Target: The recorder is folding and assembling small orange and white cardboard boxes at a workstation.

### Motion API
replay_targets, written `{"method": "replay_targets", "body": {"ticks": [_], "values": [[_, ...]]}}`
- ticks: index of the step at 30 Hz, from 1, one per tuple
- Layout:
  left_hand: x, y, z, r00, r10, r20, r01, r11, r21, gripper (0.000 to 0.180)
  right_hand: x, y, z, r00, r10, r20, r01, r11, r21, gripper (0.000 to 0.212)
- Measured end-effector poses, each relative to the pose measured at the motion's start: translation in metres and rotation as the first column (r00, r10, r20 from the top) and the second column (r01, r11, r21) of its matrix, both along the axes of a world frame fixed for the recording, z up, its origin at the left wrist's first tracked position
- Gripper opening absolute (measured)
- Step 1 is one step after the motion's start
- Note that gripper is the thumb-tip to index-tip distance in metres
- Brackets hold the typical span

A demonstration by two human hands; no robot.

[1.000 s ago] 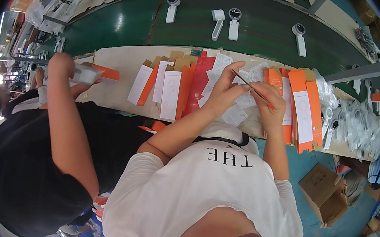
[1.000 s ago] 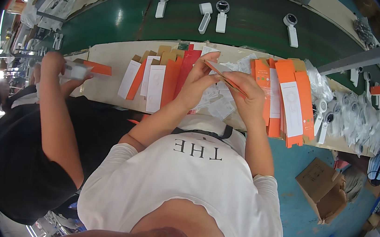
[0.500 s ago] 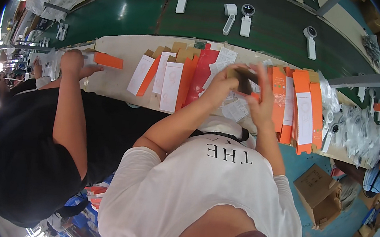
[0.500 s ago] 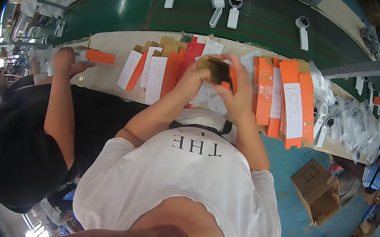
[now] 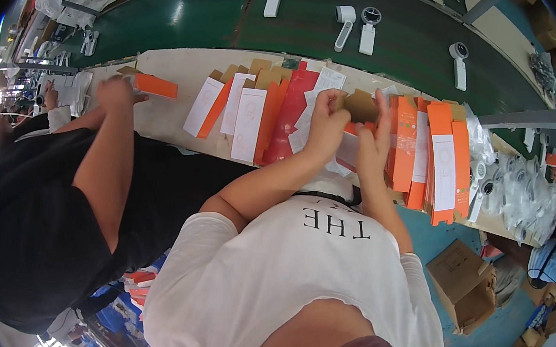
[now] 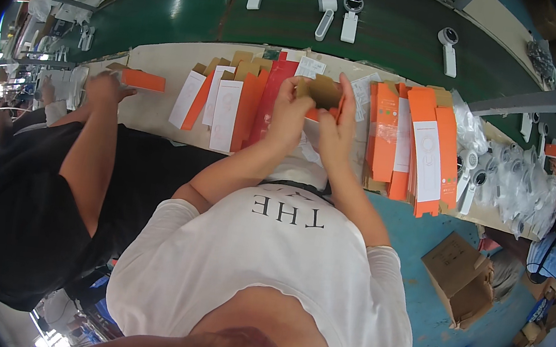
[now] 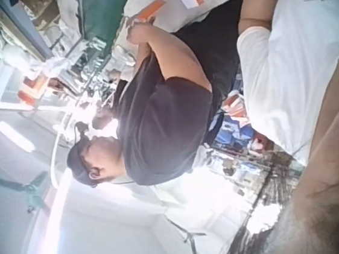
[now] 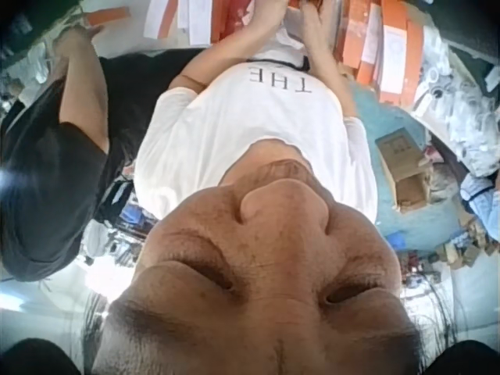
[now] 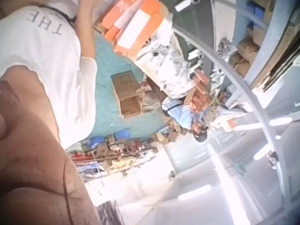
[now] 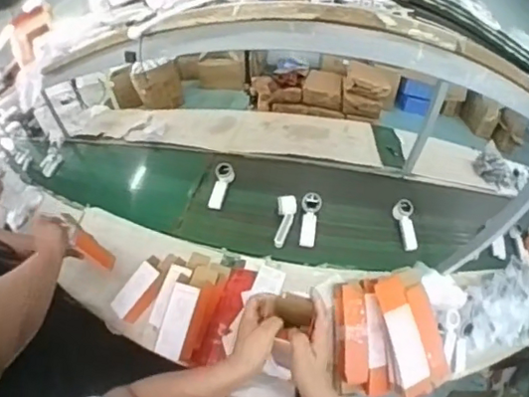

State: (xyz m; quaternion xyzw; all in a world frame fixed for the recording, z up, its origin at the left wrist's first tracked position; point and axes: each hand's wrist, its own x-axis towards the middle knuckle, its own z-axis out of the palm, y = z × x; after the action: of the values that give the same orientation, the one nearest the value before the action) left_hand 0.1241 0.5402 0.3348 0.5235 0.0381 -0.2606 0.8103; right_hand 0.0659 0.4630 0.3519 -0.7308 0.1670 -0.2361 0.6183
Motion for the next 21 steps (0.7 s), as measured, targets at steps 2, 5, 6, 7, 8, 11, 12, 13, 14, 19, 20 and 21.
{"method": "replay_targets", "body": {"ticks": [2,5,6,7,8,11,12,13,14,19,20,21], "values": [[-0.015,0.002,0.003,0.946,-0.047,0.32,0.054,0.998,-0.012,0.034,0.0,-0.01,-0.009,0.996,-0.024,0.091,-0.008,0.941,0.338,0.05],[-0.018,0.011,-0.014,0.747,-0.015,0.665,-0.029,0.998,0.054,0.024,0.002,-0.013,-0.007,0.997,0.012,0.079,-0.037,0.948,0.315,0.045],[-0.015,0.016,-0.017,0.614,-0.128,0.779,-0.025,0.983,0.181,0.021,0.002,-0.016,-0.004,0.995,0.08,0.064,-0.097,0.928,0.36,0.044],[-0.015,0.018,-0.02,0.663,-0.174,0.728,-0.036,0.964,0.263,0.017,0.002,-0.015,-0.002,0.987,0.136,0.091,-0.162,0.88,0.447,0.045],[-0.015,0.017,-0.023,0.664,-0.174,0.728,-0.035,0.964,0.263,0.017,0.0,-0.014,0.001,0.987,0.135,0.089,-0.161,0.88,0.447,0.045],[-0.014,0.012,-0.006,0.845,-0.081,0.528,0.091,0.996,0.006,0.019,-0.002,-0.011,0.006,0.984,0.154,0.088,-0.174,0.747,0.642,0.044],[-0.015,0.012,0.003,0.876,-0.074,0.476,0.118,0.991,-0.063,0.018,-0.002,-0.009,0.005,0.993,0.117,0.028,-0.111,0.798,0.593,0.041],[-0.016,0.013,0.008,0.904,-0.073,0.421,0.14,0.981,-0.131,0.018,-0.002,-0.009,0.004,0.997,0.075,-0.031,-0.047,0.842,0.538,0.039],[-0.015,0.015,0.006,0.905,-0.081,0.417,0.147,0.981,-0.128,0.018,-0.005,-0.015,-0.007,0.997,0.08,0.023,-0.08,0.844,0.53,0.036],[-0.012,0.016,-0.012,0.867,-0.263,0.423,0.302,0.953,-0.027,0.022,-0.007,-0.026,-0.013,0.992,0.071,0.1,-0.122,0.661,0.741,0.031],[-0.012,0.017,-0.016,0.879,-0.248,0.407,0.278,0.96,-0.014,0.024,-0.005,-0.026,-0.005,0.989,0.114,0.091,-0.144,0.687,0.712,0.032],[-0.012,0.016,-0.013,0.88,-0.254,0.402,0.283,0.959,-0.013,0.024,-0.004,-0.025,-0.002,0.986,0.148,0.078,-0.161,0.714,0.682,0.033]]}}
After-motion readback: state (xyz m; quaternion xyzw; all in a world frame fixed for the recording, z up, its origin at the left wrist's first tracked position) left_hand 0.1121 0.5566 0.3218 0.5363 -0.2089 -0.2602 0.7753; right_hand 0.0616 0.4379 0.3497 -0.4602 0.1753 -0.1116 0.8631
